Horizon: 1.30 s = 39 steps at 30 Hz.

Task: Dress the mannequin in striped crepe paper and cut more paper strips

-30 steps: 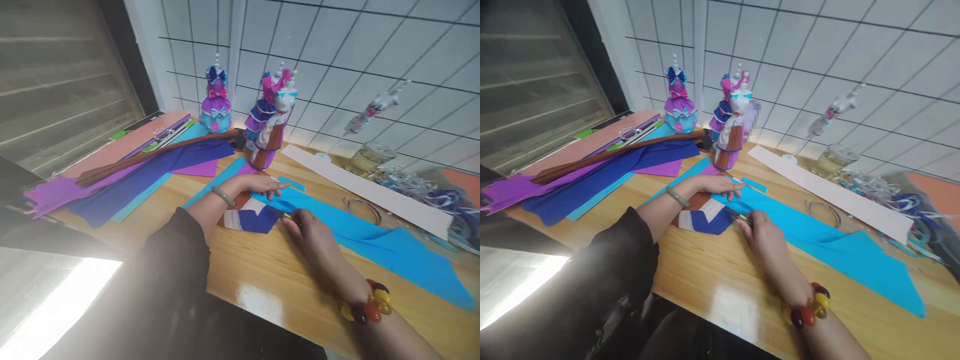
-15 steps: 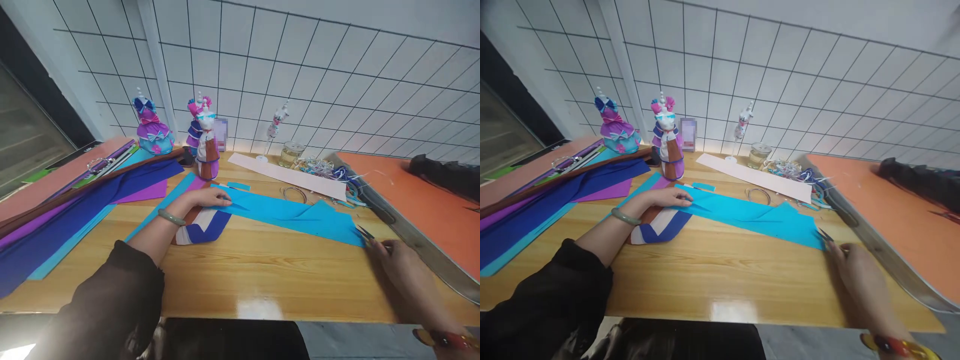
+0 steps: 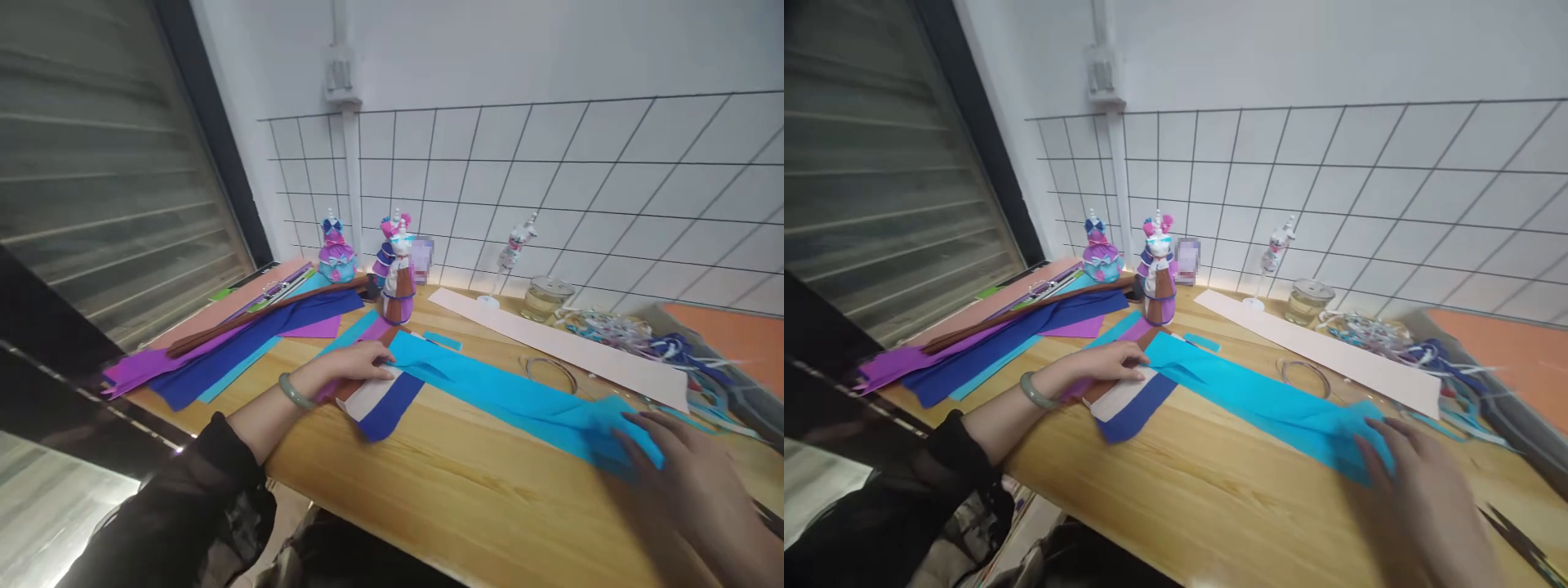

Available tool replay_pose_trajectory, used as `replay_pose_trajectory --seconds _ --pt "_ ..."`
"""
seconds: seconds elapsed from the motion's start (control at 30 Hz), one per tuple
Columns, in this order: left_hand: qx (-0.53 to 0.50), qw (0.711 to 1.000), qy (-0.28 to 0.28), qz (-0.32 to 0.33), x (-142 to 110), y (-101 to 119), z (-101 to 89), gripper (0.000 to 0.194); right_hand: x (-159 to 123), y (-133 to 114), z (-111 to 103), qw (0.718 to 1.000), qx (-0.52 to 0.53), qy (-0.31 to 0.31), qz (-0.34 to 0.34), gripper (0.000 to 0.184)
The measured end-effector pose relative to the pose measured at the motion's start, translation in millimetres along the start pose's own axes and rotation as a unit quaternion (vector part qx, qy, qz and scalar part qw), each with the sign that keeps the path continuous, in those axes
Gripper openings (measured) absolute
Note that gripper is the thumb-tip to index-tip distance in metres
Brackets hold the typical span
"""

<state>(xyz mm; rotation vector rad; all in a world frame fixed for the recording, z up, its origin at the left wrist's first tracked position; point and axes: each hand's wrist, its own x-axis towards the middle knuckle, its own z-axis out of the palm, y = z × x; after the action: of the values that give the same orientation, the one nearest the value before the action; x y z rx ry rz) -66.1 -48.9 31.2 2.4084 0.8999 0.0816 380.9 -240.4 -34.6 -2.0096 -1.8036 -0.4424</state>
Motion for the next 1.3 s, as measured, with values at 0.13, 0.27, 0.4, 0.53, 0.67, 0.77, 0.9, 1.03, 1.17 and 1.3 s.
replay_pose_trajectory --seconds 0.13,0.27,0.4,0.53,0.67,0.77,0.9,1.03,1.17,1.3 --pt "0.045 0.982 0.149 -0.105 -32 -13 2.4 0.047 57 -56 22 0.989 0.087 -0.050 -0.106 0.037" --pt "0.074 0.950 0.199 -0.231 -52 -28 12.2 0.060 77 -83 53 0.980 0.118 -0.064 -0.147 0.050" --pt "0.107 0.929 0.204 -0.290 -54 -33 26.2 0.059 73 -75 80 0.981 0.091 -0.050 -0.163 0.056" --pt "0.124 0.905 0.248 -0.324 -47 -34 28.7 0.057 67 -58 92 0.984 0.060 -0.034 -0.162 0.059" --pt "0.101 0.879 0.268 -0.382 -45 -47 16.8 0.058 65 -53 95 0.988 0.030 -0.003 -0.150 0.061" --pt "0.066 0.884 0.257 -0.384 -46 -59 10.6 0.042 64 -55 95 0.991 0.014 -0.012 -0.133 0.058" --pt "0.005 0.909 0.244 -0.337 -48 -60 10.6 0.022 64 -60 89 0.992 0.009 -0.024 -0.126 0.056" --pt "-0.015 0.914 0.268 -0.304 -56 -50 3.1 0.022 66 -62 82 0.990 0.038 -0.027 -0.131 0.050" --pt "-0.024 0.917 0.285 -0.279 -72 -41 -15.0 0.025 71 -60 77 0.983 0.105 -0.068 -0.136 0.035" --pt "-0.048 0.919 0.284 -0.269 -93 -44 -28.0 0.029 71 -65 74 0.980 0.148 -0.041 -0.123 0.029"
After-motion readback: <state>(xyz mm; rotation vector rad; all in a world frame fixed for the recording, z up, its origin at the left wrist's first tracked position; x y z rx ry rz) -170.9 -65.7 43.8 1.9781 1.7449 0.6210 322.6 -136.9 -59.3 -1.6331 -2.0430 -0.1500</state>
